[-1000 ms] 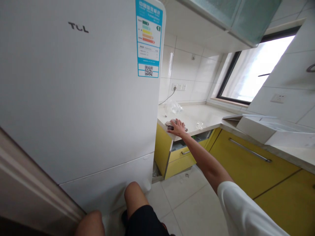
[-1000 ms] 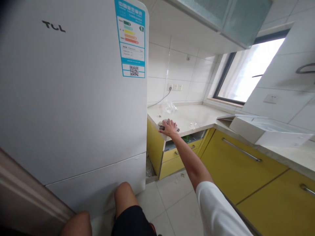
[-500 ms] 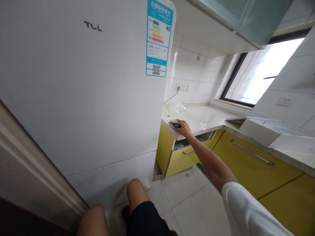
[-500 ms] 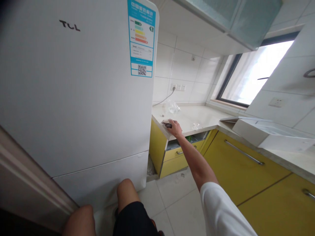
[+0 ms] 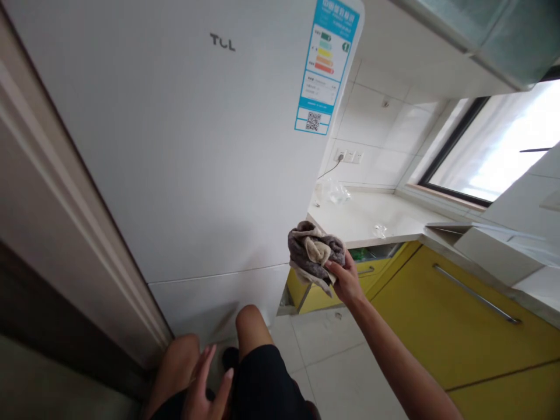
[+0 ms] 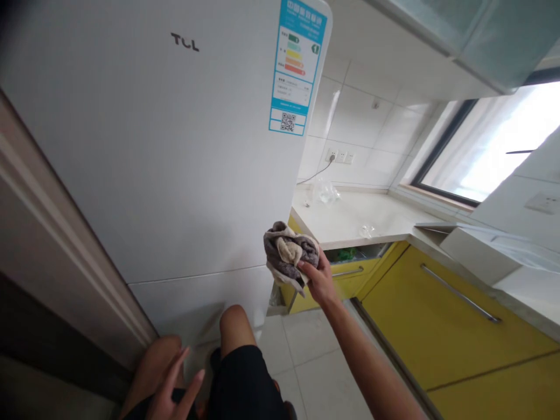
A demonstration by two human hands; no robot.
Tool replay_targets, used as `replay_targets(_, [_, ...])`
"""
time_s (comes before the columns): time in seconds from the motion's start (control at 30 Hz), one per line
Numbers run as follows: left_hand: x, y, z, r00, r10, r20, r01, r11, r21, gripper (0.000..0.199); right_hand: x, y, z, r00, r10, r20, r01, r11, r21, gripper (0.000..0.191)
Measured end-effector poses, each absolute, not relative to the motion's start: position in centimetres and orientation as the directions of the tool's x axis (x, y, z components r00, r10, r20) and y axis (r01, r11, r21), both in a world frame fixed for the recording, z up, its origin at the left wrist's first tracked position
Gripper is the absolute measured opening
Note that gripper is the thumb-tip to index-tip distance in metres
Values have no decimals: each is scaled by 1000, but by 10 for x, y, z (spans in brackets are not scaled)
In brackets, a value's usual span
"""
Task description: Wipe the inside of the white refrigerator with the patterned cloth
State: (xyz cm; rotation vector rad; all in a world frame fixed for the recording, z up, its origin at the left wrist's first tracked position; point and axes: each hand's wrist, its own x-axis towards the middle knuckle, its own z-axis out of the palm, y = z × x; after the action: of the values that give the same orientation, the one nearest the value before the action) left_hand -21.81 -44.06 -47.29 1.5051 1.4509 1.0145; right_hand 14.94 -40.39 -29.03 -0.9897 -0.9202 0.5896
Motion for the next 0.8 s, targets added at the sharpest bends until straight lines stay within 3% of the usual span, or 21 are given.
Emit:
replay_targets(0.07, [-188, -452, -428, 24, 998, 50, 103, -52, 993, 69, 121, -410, -299, 470, 743, 477, 141, 470, -871, 57])
replay_targets(0.13, [-162, -460, -387, 53, 993, 103, -152, -94, 984, 72, 92, -412, -305, 357, 689, 630, 361, 521, -774, 54])
replay_targets(0.23, [-142, -455, -344, 121, 981, 150, -505, -70, 860, 104, 43, -413, -309, 23, 604, 796, 496, 685, -534, 58])
replay_targets(0.3, [-144, -445, -331, 153, 974, 168, -623, -37, 782, 117, 8, -415, -311, -218, 547, 808, 464, 787, -407, 66])
replay_targets(0.4, [-167, -431, -332, -21, 998, 66, -630, -65, 774, 96, -39, -419, -319, -469, 521, 713, 453, 835, -312, 78])
replay_targets(0.5, [-197, -428, -344, -204, 978, -51, -639, -94, 763, 72, -68, -420, -330, -618, 510, 598, 396, 860, -323, 95])
replay_targets(0.63, [-232, -434, -354, -244, 945, -217, -729, -31, 684, 66, -80, -409, -336, -762, 458, 457, 203, 841, -502, 116])
replay_targets(0.7, [-246, -437, -358, -261, 916, -304, -789, -21, 614, 70, -84, -400, -331, -800, 432, 416, 158, 821, -549, 114])
replay_targets(0.8, [-266, -440, -371, -263, 870, -417, -876, -34, 480, 71, -93, -381, -316, -812, 363, 456, 109, 863, -493, 104])
